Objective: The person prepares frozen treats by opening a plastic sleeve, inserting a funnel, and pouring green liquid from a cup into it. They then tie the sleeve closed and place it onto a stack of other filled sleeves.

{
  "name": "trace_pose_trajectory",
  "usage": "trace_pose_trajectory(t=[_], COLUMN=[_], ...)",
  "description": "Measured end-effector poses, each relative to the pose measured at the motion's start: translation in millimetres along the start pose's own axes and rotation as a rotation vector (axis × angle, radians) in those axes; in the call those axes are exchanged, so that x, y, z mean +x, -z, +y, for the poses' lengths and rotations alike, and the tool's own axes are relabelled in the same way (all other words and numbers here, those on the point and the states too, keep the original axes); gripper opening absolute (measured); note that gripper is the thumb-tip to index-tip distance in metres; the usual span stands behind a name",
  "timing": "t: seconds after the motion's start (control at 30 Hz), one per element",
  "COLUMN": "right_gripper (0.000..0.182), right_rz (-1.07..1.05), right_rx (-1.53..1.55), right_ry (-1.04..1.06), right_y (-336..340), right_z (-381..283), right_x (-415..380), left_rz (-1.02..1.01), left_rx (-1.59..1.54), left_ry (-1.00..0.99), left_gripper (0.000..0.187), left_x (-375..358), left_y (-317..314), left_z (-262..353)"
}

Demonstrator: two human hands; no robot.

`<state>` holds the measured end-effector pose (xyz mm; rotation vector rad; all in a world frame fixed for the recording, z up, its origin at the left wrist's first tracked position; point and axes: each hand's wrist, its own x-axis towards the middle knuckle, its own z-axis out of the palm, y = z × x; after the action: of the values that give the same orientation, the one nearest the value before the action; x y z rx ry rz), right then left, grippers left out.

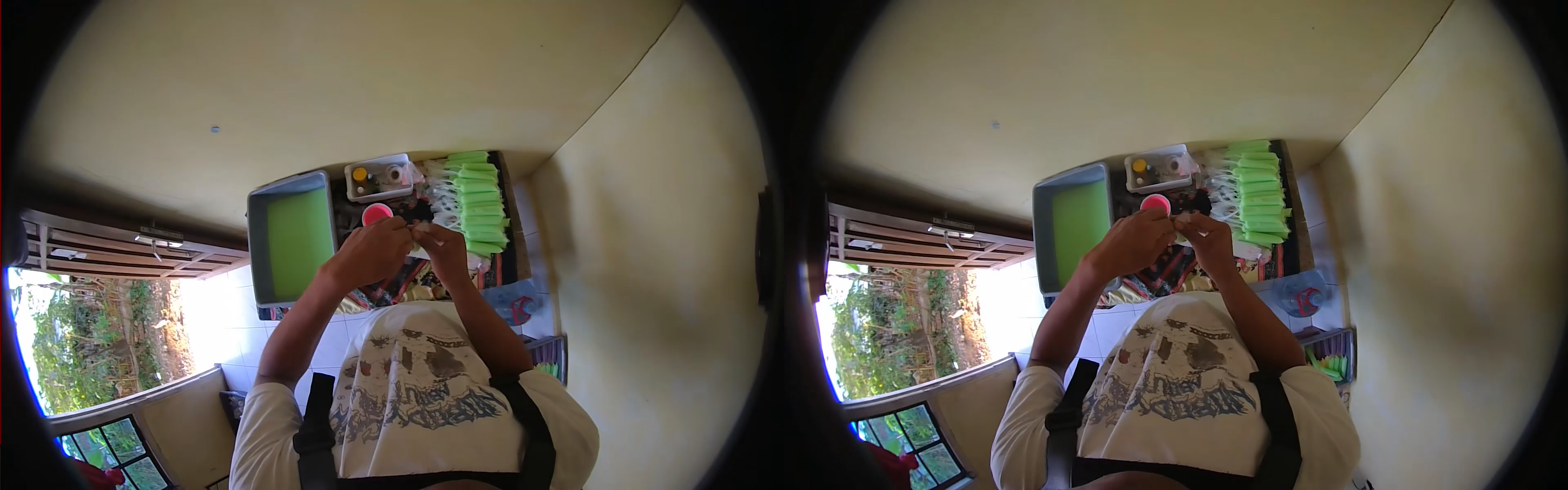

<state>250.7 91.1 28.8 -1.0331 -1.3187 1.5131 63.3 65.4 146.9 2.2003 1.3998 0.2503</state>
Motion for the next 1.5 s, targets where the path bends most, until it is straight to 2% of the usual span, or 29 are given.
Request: trace_pose_trajectory(t=[0.07,0.17,0.3,0.4,0.6,0.67,0.77,0.87,0.97,1.07,1.17,1.27,1.37,1.5], right_gripper=[0.017,0.017,0.026,0.031,0.024,0.019,0.016,0.020,0.023,0.024,0.026,0.027,0.025,0.017], right_rz=[0.048,0.065,-0.114,-0.193,-0.211,-0.126,-0.013,0.073,0.131,0.154,0.163,0.167,0.102,-0.013], right_rx=[0.252,0.044,0.012,-0.063,-0.114,-0.162,-0.195,-0.194,-0.216,-0.282,-0.324,-0.329,-0.395,-0.518], right_ry=[-0.122,-0.083,0.009,-0.030,-0.049,0.085,0.294,0.416,0.488,0.553,0.537,0.530,0.513,0.454], right_y=[-8,-5,5,12,17,15,12,7,4,0,-2,-1,3,6], right_z=[-6,9,8,9,-3,7,14,12,11,9,9,12,7,-9], right_x=[1,3,3,-1,-10,-13,-16,-21,-28,-32,-32,-32,-29,-21], left_rz=[0.093,0.216,0.201,0.187,0.230,0.240,0.381,0.274,0.237,0.145,0.159,0.278,0.603,0.773], left_rx=[-0.118,-0.268,-0.381,-0.446,-0.476,-0.443,-0.539,-0.718,-1.539,-1.933,-1.461,-0.979,-0.721,-0.527], left_ry=[0.006,-0.124,-0.006,0.042,0.063,0.057,0.106,0.393,0.561,0.321,0.410,0.359,0.173,0.158], left_gripper=[0.017,0.011,0.010,0.014,0.017,0.018,0.020,0.017,0.019,0.023,0.019,0.013,0.014,0.015], left_x=[0,2,-1,-4,-12,-13,-14,-15,-12,-18,-23,-24,-21,-19], left_y=[-10,-23,-26,-32,-50,-56,-77,-67,-89,-99,-86,-88,-90,-88], left_z=[-8,-22,-29,-33,-32,-36,-29,-7,-18,-34,-24,-17,-10,1])
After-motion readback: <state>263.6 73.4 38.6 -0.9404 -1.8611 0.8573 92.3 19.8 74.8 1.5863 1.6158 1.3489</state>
